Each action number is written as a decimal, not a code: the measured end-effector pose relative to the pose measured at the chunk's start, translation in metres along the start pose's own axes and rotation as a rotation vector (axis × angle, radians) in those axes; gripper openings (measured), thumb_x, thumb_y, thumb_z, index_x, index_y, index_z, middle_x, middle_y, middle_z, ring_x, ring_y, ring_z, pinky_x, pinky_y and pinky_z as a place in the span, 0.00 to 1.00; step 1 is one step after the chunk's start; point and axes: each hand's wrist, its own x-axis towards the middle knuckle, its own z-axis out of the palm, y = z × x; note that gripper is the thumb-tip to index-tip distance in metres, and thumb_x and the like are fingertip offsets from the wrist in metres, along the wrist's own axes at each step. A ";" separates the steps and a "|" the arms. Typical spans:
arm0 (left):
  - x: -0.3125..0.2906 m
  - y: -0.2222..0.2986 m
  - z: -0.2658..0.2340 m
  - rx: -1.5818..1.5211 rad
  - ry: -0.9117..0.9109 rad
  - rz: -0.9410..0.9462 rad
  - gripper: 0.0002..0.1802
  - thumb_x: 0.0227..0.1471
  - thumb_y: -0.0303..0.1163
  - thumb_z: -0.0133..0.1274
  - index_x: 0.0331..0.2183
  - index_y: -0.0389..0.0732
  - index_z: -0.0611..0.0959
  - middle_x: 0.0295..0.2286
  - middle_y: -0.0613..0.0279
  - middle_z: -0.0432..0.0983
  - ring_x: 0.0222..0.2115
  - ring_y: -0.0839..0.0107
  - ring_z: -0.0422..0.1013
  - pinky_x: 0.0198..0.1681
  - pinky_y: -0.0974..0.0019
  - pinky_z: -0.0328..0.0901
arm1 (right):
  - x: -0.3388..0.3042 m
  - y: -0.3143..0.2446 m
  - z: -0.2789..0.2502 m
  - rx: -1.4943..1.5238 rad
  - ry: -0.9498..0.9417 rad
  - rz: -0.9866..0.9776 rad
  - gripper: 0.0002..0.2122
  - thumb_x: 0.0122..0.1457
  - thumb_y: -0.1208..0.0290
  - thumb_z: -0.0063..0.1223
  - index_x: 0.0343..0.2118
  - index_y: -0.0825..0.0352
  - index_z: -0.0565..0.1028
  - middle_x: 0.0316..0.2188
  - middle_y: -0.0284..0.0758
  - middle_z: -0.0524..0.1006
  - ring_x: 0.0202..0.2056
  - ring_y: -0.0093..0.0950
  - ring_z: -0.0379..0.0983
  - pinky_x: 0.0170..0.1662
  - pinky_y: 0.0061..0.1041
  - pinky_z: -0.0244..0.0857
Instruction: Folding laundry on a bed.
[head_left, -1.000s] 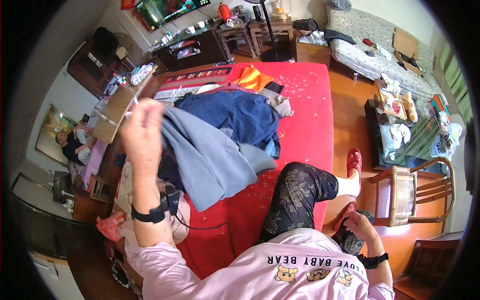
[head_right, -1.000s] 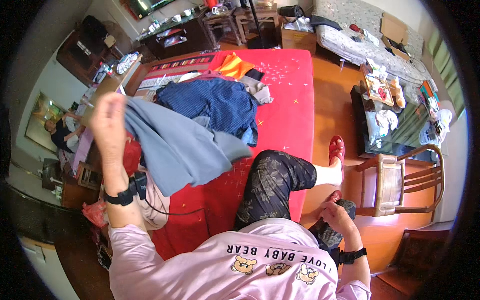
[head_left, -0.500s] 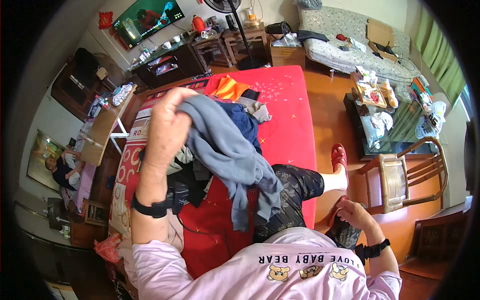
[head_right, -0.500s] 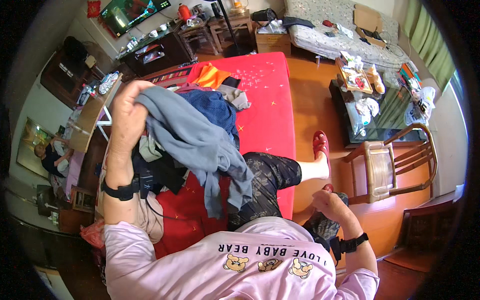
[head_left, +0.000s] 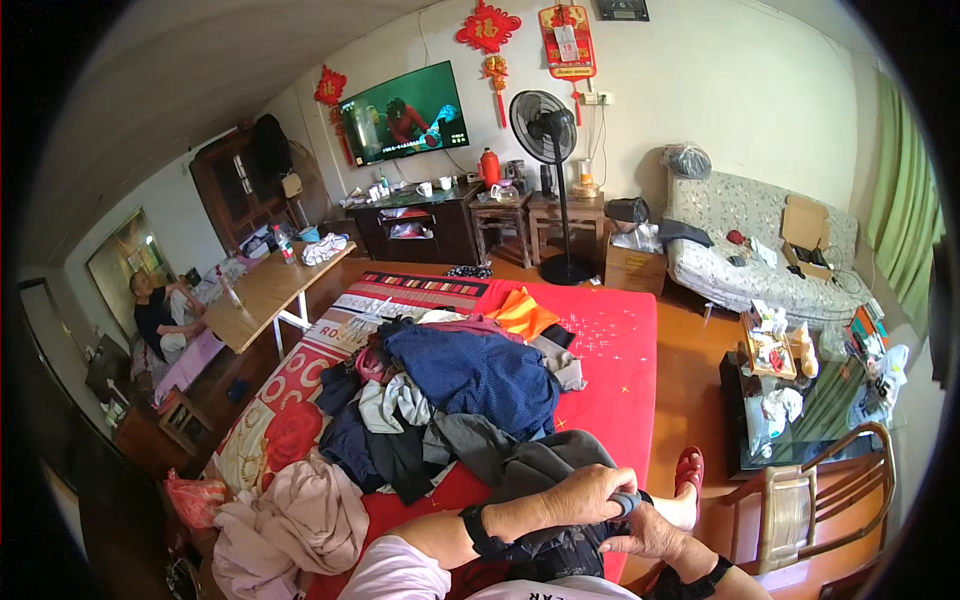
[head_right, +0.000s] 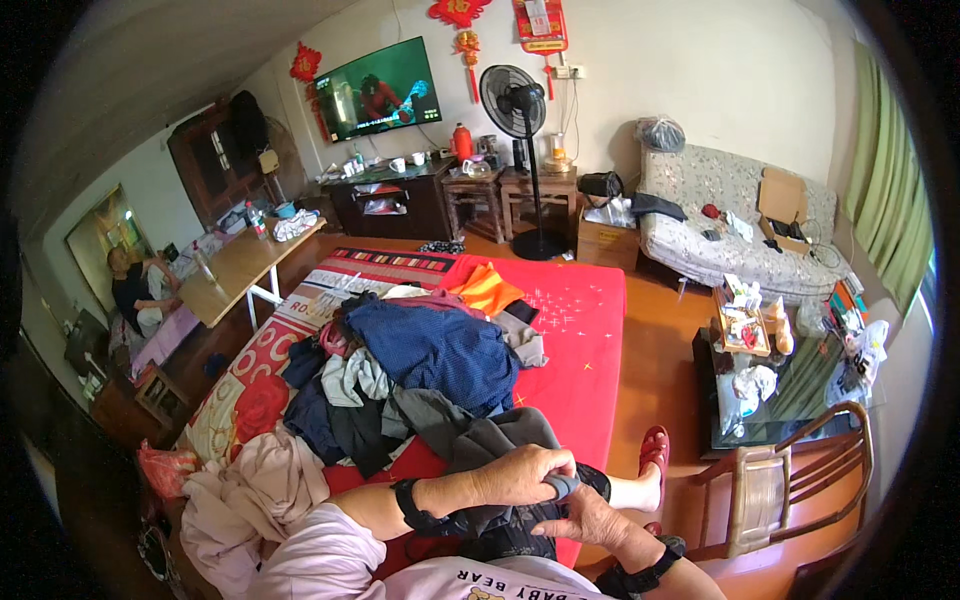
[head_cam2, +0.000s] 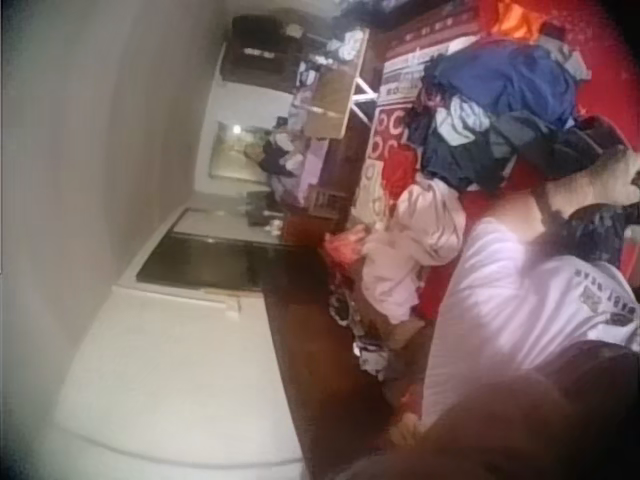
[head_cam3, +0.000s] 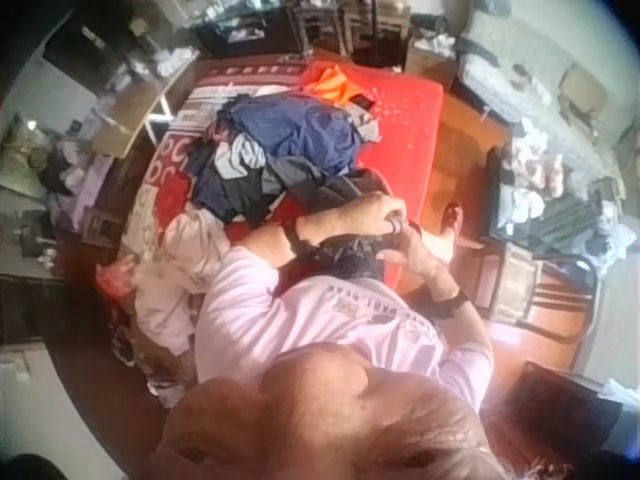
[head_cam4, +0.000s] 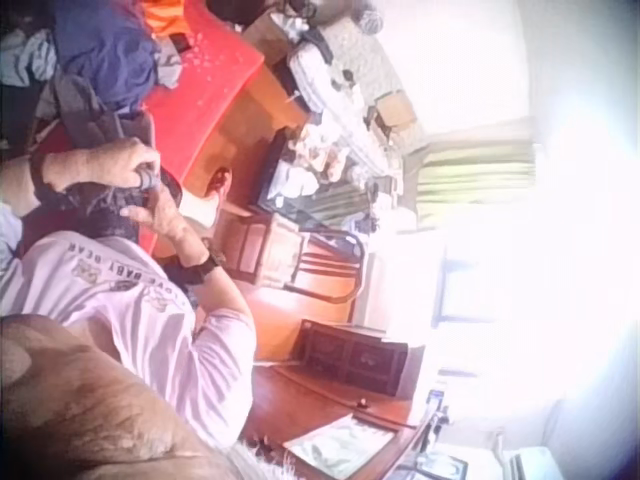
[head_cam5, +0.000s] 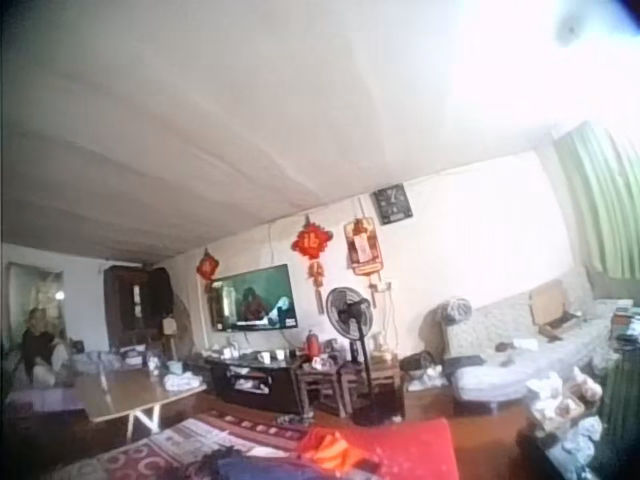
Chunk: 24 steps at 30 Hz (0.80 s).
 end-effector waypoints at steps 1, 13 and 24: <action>-0.002 0.003 -0.001 -0.081 -0.003 0.028 0.09 0.45 0.24 0.52 0.33 0.34 0.75 0.23 0.53 0.76 0.26 0.67 0.74 0.31 0.63 0.67 | 0.005 0.002 -0.001 -0.047 0.028 -0.010 0.29 0.47 0.63 0.67 0.49 0.67 0.66 0.41 0.38 0.73 0.44 0.28 0.70 0.48 0.28 0.65; -0.029 -0.008 -0.007 -0.448 -0.242 0.051 0.20 0.52 0.22 0.51 0.49 0.32 0.72 0.42 0.56 0.75 0.43 0.72 0.70 0.47 0.69 0.65 | 0.014 0.008 0.001 -0.308 0.196 -0.121 0.16 0.45 0.71 0.62 0.38 0.65 0.72 0.32 0.39 0.74 0.36 0.38 0.74 0.39 0.31 0.69; -0.043 -0.043 -0.008 0.190 0.001 0.202 0.47 0.35 0.37 0.66 0.57 0.44 0.62 0.53 0.55 0.58 0.56 0.57 0.55 0.59 0.55 0.50 | 0.007 0.018 -0.002 -0.199 0.249 -0.202 0.09 0.53 0.75 0.53 0.38 0.66 0.75 0.36 0.40 0.76 0.37 0.37 0.75 0.42 0.28 0.69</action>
